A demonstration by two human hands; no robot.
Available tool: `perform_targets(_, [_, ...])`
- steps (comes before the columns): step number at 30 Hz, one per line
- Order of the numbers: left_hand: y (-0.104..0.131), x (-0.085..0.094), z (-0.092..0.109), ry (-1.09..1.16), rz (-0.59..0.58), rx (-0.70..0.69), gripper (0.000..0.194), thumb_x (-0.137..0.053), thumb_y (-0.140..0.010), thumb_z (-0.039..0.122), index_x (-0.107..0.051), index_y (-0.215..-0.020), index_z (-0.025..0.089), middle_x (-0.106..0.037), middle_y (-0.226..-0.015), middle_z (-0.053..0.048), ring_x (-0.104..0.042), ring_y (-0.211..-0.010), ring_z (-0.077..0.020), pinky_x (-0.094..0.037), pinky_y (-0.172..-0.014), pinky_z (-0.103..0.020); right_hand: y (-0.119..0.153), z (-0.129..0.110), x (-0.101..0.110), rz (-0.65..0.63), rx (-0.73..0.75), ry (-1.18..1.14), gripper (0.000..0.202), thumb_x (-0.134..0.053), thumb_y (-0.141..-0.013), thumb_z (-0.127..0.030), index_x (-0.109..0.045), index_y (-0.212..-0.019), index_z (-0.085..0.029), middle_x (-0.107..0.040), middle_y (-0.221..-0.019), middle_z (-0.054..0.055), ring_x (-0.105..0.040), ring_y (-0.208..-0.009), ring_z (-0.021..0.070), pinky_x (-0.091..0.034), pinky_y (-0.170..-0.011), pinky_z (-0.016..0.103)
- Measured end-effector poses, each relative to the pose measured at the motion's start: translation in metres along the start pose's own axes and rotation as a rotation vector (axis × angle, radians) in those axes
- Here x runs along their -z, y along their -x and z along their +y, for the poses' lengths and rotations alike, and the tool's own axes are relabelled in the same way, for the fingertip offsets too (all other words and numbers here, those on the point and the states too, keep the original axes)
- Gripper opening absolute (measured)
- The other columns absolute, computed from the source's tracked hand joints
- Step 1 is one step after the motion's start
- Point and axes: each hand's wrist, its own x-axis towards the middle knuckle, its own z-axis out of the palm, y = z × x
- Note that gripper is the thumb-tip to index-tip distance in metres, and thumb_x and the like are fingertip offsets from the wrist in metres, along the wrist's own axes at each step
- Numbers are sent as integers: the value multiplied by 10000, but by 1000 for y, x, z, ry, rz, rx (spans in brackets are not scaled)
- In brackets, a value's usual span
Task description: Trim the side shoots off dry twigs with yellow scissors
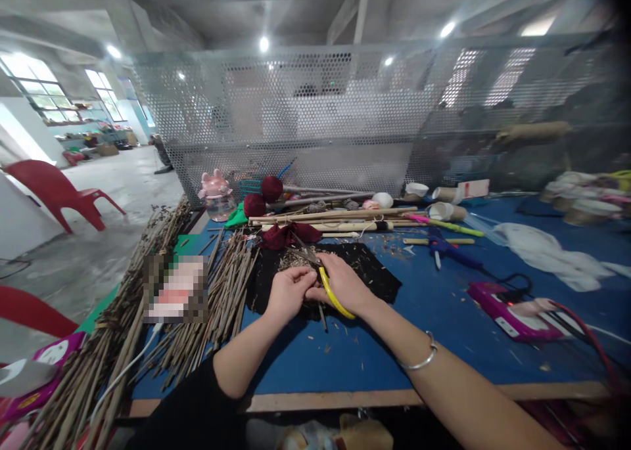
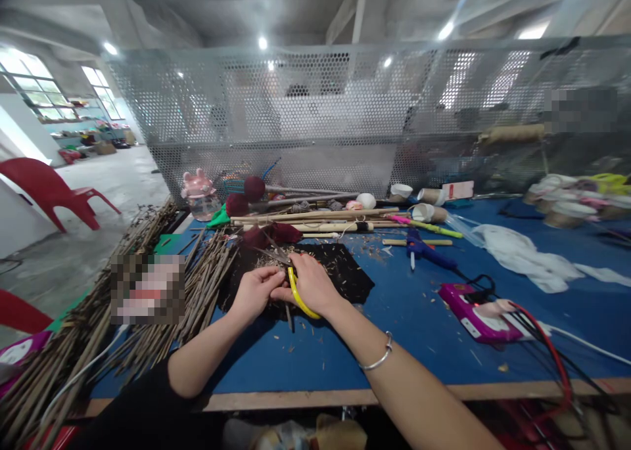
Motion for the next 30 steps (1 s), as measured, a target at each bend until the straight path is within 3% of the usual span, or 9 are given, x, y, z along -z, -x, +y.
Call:
perform_targets(7, [-4, 3, -8, -60, 67, 16, 262, -623, -675, 386, -642, -682, 126, -506, -496, 28, -389, -423, -61, -307, -415, -183, 1, -4, 4, -57, -98, -48, 484, -612, -688, -515, -504, -1047, -209, -604, -924, 64, -581, -846, 208, -390, -680, 268])
perform_targets(14, [-4, 3, -9, -42, 110, 77, 281, -655, -642, 393, -625, -711, 123, -521, -492, 27, -409, -407, -54, -327, -406, -172, 2, -4, 3, -74, -151, 54, 454, -545, -699, -603, -525, -932, -214, -626, -739, 39, -601, -671, 193, -319, -526, 223])
perform_targets(21, [-3, 2, -5, -24, 149, 128, 301, -669, -619, 401, -570, -720, 136, -534, -495, 32, -437, -397, -58, -343, -384, -165, 4, -2, 1, -76, -173, 81, 467, -474, -739, -626, -535, -953, -216, -623, -666, 36, -601, -603, 183, -316, -507, 223])
perform_targets(25, [-3, 2, -4, -49, 168, 132, 313, -663, -625, 406, -558, -761, 144, -527, -506, 41, -436, -397, -59, -349, -377, -166, 5, -3, 2, -69, -145, 108, 515, -511, -699, -641, -512, -990, -215, -635, -795, 51, -614, -727, 211, -372, -577, 250])
perform_targets(30, [-4, 4, -7, -105, 158, 42, 293, -663, -637, 394, -552, -743, 145, -520, -508, 48, -392, -379, -39, -321, -385, -162, 4, -3, 0, -15, -70, 79, 718, -580, -620, -655, -439, -1137, -177, -571, -1036, 117, -544, -978, 255, -410, -771, 336])
